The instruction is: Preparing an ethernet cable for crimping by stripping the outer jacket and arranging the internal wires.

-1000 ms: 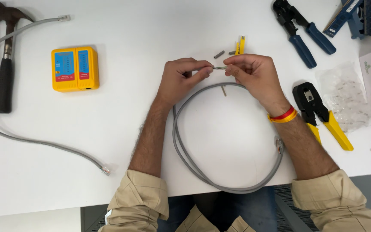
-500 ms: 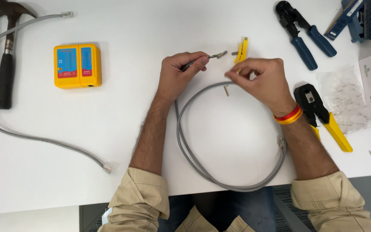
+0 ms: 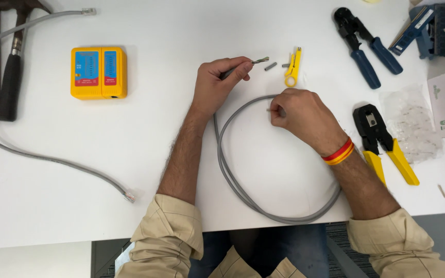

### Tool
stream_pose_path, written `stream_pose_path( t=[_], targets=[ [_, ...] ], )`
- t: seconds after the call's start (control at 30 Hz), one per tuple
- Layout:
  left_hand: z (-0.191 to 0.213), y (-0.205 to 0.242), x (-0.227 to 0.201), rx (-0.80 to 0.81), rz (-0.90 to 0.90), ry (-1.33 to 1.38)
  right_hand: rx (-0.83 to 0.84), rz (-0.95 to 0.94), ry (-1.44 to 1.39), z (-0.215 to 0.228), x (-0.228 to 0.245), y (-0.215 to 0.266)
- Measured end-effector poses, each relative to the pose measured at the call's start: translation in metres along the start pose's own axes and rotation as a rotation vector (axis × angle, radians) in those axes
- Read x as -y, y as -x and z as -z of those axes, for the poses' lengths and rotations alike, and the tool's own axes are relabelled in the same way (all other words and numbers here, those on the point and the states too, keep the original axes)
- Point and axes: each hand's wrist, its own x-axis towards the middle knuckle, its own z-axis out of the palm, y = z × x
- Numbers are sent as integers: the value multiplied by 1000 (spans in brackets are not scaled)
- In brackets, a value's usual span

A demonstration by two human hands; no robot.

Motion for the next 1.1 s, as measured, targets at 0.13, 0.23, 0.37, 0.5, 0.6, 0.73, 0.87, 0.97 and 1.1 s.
stream_pose_path(
  t=[0.13,0.23,0.37,0.5,0.6,0.73,0.87,0.97,1.1],
  targets=[
    [3,-3,6,-40,27,18,66,-38,-120,27,-14,-38],
    [3,2,9,-20,-34,79,79,-20,-195,46,-38,-81],
    [0,1,-6,-22,30,64,169,133,48,62,-60,-124],
    [3,-3,2,-33,33,42,311,144,159,64,-55,-123],
    [1,-4,10,-13,-48,84,368,228,207,53,-49,-109],
    [1,0,1,1,-8,66,418,172,280,51,-45,-102],
    [1,-4,5,-5,3,52,425,109,234,51,-30,-105],
    [2,-3,7,-8,-11,80,426,146,253,44,-29,-108],
    [2,-3,6,7,-15,116,380,204,170,37,-39,-108]
  ],
)
